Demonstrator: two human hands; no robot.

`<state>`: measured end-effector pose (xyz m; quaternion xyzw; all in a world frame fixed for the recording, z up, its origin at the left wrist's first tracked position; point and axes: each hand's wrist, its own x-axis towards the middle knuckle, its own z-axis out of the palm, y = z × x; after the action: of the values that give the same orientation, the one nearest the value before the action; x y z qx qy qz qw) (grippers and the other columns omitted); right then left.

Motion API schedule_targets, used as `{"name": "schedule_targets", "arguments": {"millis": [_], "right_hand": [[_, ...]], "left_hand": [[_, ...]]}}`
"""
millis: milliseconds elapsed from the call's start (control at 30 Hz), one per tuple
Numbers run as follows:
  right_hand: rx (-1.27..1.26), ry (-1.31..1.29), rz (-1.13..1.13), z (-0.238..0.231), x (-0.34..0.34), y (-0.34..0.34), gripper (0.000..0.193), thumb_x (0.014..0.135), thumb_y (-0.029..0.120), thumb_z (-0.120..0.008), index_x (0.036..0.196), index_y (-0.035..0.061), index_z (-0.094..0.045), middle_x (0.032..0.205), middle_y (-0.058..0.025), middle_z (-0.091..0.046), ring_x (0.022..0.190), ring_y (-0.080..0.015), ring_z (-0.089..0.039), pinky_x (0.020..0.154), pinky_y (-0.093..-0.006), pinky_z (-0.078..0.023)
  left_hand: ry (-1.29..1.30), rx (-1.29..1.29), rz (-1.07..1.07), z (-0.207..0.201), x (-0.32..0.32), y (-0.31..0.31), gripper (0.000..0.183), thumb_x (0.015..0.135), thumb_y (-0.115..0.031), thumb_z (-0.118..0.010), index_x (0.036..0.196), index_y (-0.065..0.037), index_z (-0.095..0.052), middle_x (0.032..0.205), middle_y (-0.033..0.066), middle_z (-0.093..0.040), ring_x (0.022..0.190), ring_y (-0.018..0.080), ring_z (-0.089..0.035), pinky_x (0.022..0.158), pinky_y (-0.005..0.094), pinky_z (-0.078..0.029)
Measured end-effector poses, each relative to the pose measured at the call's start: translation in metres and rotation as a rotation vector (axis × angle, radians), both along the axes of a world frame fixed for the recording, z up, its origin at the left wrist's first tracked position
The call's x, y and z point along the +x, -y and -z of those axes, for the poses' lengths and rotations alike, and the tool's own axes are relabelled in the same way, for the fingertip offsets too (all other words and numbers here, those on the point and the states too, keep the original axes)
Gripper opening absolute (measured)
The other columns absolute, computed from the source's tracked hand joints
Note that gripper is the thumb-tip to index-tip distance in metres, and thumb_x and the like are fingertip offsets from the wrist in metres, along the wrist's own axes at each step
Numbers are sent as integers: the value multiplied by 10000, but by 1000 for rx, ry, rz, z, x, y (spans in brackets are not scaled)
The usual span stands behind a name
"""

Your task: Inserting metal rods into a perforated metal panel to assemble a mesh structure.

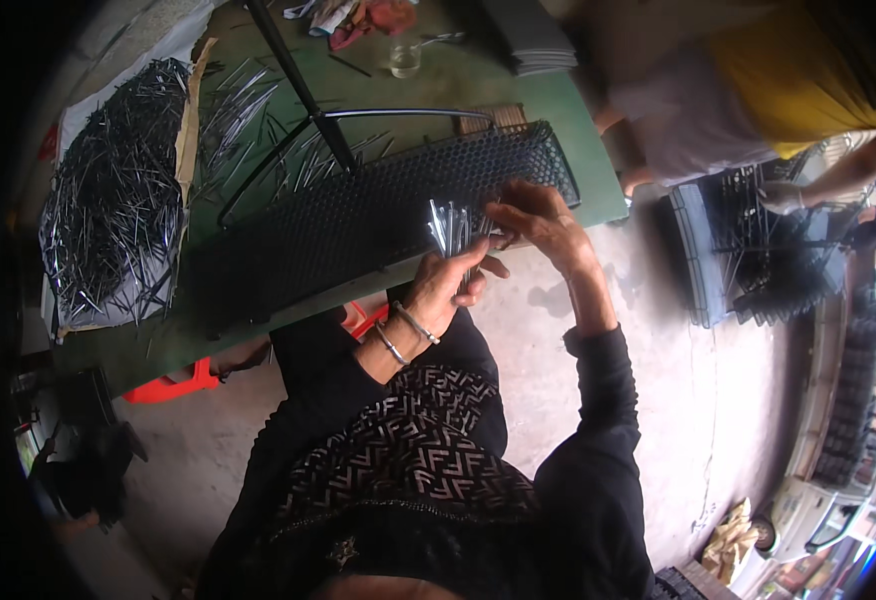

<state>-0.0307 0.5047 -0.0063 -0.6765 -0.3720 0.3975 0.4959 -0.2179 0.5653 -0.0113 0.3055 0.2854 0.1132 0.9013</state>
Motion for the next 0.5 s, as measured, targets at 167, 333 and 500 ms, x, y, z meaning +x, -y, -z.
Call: {"name": "schedule_targets", "arguments": {"millis": [167, 333, 500], "right_hand": [[-150, 27, -197, -41, -14, -9, 194, 873, 162, -668, 867, -15, -588, 758, -38, -599, 687, -130, -593, 632, -254, -492], [-93, -31, -193, -44, -16, -1, 178, 876, 157, -647, 880, -18, -613, 762, -55, -615, 707, -132, -613, 654, -255, -499], [172, 232, 96, -40, 6, 9, 95, 897, 45, -572, 938, -22, -624, 811, -79, -649, 726, -138, -633, 655, -253, -505]], "left_hand": [[-6, 19, 29, -2, -4, 0, 249, 944, -251, -588, 1101, -60, -613, 993, 116, -682, 570, 44, -496, 420, 152, -276], [-4, 23, 24, -2, -5, 5, 282, 918, -340, -628, 1045, -90, -663, 940, 88, -720, 615, 61, -516, 452, 169, -291], [15, -7, 7, 1, -2, 0, 407, 925, -395, -592, 1226, -121, -581, 1079, 96, -683, 750, 108, -568, 556, 214, -375]]}}
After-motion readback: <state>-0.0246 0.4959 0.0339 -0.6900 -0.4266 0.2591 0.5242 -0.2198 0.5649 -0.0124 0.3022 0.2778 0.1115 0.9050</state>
